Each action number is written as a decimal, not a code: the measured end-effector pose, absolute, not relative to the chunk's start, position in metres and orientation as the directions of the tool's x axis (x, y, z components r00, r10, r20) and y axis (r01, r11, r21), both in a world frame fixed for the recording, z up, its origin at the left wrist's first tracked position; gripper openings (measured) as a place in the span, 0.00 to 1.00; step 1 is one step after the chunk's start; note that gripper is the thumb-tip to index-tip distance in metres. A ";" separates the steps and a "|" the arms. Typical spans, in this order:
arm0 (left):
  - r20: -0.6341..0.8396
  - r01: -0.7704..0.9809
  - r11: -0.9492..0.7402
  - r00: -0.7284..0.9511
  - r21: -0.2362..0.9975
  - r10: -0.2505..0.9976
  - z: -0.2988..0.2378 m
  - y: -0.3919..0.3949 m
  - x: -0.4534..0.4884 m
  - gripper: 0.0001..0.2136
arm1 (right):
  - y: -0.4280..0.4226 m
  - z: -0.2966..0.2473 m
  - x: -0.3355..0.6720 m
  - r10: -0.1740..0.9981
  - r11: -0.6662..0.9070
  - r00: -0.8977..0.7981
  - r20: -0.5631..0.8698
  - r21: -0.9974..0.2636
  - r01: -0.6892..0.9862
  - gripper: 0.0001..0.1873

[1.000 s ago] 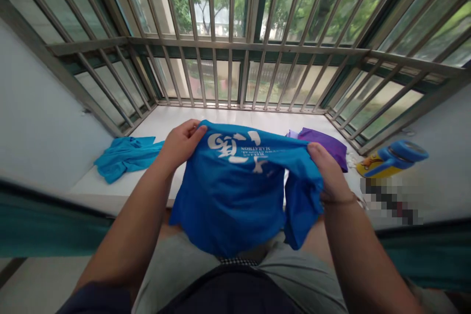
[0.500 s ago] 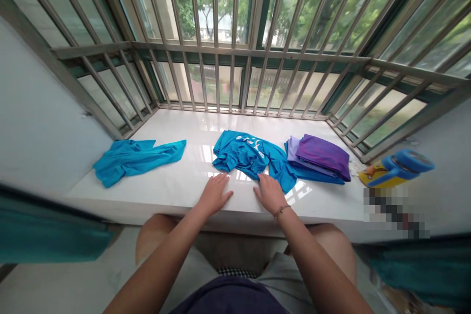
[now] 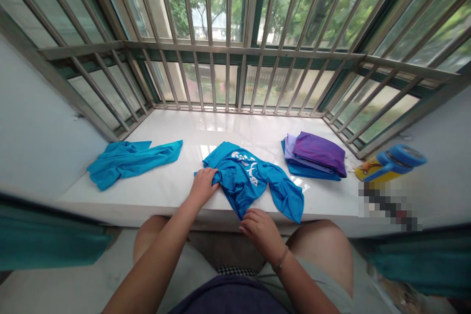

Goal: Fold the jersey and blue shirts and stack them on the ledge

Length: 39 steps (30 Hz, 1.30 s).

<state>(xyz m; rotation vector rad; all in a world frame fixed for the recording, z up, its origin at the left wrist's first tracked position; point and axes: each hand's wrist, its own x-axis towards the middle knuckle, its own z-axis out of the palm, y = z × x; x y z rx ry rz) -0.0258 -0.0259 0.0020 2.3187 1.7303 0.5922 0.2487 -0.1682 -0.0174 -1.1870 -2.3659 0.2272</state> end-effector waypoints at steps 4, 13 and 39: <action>0.132 0.829 -0.284 0.252 0.481 0.959 0.014 -0.034 -0.045 0.13 | -0.171 -0.005 0.275 0.845 0.523 -0.404 0.352 -0.379 0.763 0.07; 0.356 0.592 -0.321 0.061 0.739 0.932 0.129 -0.084 -0.065 0.13 | -0.118 -0.003 0.298 0.909 0.405 -0.325 0.262 -0.366 0.838 0.43; 0.045 0.738 -0.424 0.473 0.526 0.880 0.020 -0.075 -0.097 0.28 | -0.092 0.031 0.253 0.882 0.462 -0.374 0.288 -0.362 0.810 0.09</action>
